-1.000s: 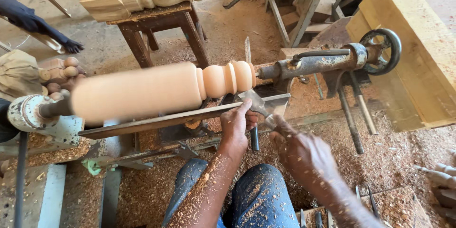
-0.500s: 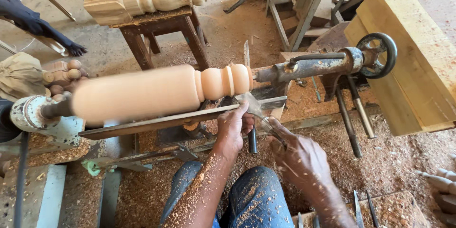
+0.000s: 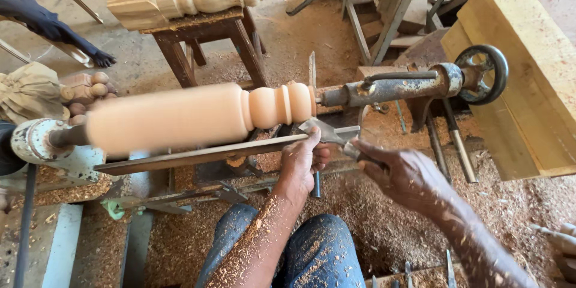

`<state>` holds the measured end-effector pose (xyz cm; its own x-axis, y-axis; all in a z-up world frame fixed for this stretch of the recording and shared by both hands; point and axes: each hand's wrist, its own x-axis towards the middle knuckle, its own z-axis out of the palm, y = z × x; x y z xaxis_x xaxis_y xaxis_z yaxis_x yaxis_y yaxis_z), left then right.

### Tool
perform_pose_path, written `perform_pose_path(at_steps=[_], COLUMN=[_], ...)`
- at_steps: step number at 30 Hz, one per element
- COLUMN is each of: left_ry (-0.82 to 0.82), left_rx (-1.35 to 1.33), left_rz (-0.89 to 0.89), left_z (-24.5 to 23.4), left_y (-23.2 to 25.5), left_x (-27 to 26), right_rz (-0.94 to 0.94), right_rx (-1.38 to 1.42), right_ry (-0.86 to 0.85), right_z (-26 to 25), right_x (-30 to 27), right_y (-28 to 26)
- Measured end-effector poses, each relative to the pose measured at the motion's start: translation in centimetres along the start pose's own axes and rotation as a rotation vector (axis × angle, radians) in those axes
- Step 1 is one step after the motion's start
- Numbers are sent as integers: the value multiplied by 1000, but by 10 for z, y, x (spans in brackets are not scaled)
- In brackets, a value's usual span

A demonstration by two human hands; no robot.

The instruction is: The person shapes a wooden spindle on a lathe using various chisels. They hold a chisel against the rotating wood to carve decorative patterns and grooves, then switch between different tools placed on a bench.

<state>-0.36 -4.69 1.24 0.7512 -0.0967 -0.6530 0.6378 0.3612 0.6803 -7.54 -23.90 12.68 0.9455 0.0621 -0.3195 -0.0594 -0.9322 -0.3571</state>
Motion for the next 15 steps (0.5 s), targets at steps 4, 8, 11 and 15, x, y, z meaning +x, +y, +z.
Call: perform_pose_path(at_steps=[4, 8, 11, 15], left_ry=[-13, 7, 8, 4], left_rx=[-20, 1, -38, -34], left_rz=[6, 13, 32, 52], left_z=[5, 12, 17, 16], left_y=[-5, -9, -14, -13], left_x=[1, 4, 7, 2], right_rz=[-160, -130, -125, -207], right_rx=[67, 10, -35, -3], right_ry=[65, 11, -31, 36], right_z=[-7, -16, -24, -19], right_x=[14, 25, 36, 33], right_y=[20, 32, 39, 39])
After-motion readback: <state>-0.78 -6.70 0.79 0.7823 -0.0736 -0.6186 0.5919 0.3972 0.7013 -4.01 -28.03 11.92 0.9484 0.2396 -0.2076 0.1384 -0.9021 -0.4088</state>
